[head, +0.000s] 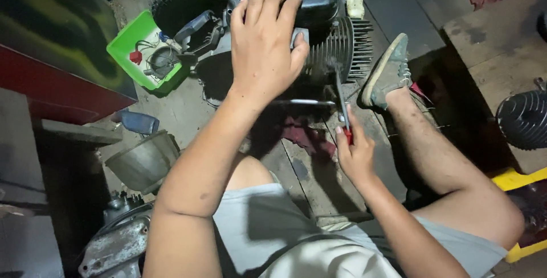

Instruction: Cleaning a metal engine component with a wire brush and performing maintenance on an engine block using a screwdriver.

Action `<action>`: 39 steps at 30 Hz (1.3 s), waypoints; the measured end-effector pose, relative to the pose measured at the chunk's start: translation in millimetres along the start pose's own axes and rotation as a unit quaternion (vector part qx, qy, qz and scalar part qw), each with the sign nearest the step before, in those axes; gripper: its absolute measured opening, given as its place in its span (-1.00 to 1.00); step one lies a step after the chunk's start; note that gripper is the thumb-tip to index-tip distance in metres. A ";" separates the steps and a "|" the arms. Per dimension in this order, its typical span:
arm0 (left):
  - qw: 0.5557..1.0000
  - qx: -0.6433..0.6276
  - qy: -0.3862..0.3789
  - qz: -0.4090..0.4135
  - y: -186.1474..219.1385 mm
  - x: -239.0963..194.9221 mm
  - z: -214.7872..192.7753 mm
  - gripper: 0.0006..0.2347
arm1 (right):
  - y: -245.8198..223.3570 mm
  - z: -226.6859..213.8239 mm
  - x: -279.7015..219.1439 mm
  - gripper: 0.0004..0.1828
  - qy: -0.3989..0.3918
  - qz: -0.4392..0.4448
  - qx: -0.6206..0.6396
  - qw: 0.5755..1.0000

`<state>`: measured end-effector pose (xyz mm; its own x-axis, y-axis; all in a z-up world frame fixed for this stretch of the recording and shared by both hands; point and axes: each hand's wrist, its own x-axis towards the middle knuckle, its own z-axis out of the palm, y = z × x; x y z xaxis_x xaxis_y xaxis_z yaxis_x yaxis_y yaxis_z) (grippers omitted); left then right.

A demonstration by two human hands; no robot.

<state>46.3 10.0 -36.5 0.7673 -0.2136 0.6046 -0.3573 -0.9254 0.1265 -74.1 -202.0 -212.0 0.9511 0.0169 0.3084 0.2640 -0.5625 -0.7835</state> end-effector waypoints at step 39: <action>1.000 0.007 0.018 0.013 -2.6 -2.6 4.4 -0.57 | -1.1 16.2 -12.4 -0.42 0.018 0.061 0.038 0.997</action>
<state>47.6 11.6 -42.0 0.7383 -0.2256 0.6357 -0.3681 -0.9245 0.0994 -83.6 -188.1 -223.7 0.9708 -0.0791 0.2263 0.1588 -0.4950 -0.8543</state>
